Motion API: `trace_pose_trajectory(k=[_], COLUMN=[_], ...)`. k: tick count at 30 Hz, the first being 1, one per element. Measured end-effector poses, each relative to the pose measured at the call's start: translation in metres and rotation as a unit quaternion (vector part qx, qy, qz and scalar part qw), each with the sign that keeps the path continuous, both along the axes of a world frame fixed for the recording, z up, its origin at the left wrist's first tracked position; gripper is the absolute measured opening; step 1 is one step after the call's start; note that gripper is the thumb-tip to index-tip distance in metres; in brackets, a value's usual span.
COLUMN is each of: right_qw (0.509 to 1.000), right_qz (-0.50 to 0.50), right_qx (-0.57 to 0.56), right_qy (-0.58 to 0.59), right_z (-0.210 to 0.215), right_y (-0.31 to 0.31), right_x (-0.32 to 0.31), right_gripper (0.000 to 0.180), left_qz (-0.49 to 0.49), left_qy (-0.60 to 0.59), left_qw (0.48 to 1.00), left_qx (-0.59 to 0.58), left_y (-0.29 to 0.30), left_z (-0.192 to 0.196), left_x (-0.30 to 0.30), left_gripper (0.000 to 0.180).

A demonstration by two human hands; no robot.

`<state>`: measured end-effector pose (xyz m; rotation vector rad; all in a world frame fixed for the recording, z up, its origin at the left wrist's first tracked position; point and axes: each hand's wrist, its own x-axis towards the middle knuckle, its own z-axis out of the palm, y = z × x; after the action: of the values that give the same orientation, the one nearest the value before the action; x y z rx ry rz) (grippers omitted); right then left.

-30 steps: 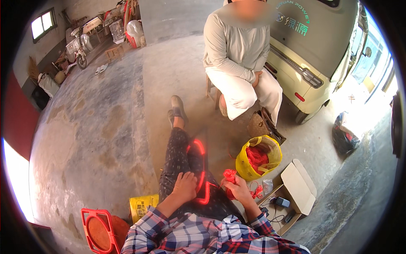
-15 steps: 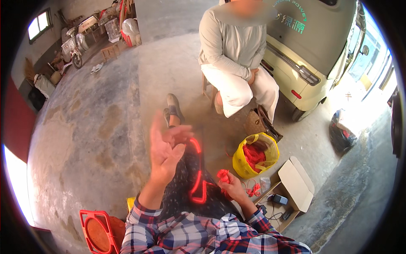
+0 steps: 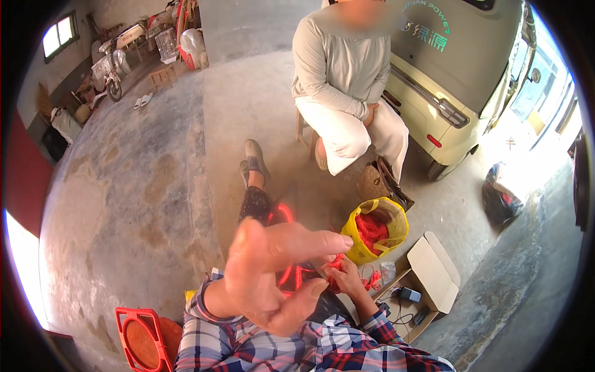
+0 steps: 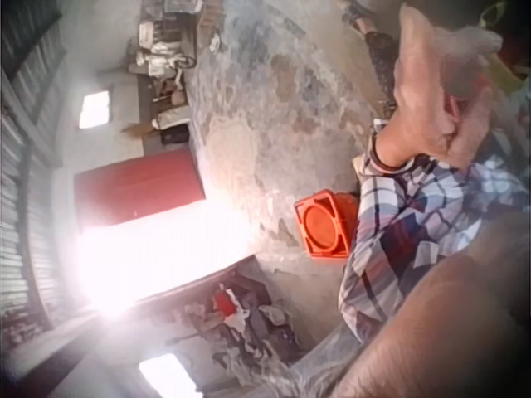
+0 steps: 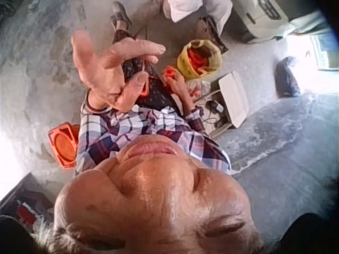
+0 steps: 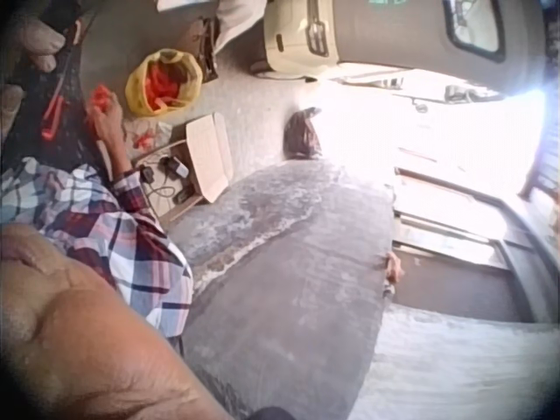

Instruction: Winding red wire onto a circular black plastic frame.

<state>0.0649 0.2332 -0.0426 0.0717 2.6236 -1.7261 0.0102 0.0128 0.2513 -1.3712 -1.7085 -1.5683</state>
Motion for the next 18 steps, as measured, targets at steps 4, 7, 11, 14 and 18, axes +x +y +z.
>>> trace_pose_trajectory(k=[4,7,11,14,18], right_qw=[0.967,0.959,0.95,0.96,0.954], right_qz=[-0.033,-0.029,-0.015,0.003,0.013], right_qx=[-0.243,-0.273,-0.271,-0.273,-0.296], right_qy=[-0.07,-0.068,-0.153,-0.063,-0.049], right_z=[0.025,0.029,0.043,0.038,0.025], right_y=[-0.014,-0.013,-0.019,-0.03,-0.019], right_x=[-0.001,-0.002,-0.004,-0.008,-0.001], right_gripper=[0.014,0.011,0.01,0.01,0.008], left_qz=[-0.026,-0.025,0.024,0.023,-0.002], left_qy=[-0.085,0.041,-0.013,-0.017,0.009], left_qw=[0.993,0.99,0.998,0.997,0.999], left_qx=[0.078,0.135,0.05,-0.076,-0.033], left_y=[0.007,0.008,0.01,0.002,0.015], left_z=[-0.004,-0.009,-0.018,-0.02,-0.073], left_x=[-0.008,-0.003,-0.009,0.003,0.01], left_gripper=[0.1,0.105,0.071,0.04,0.046])
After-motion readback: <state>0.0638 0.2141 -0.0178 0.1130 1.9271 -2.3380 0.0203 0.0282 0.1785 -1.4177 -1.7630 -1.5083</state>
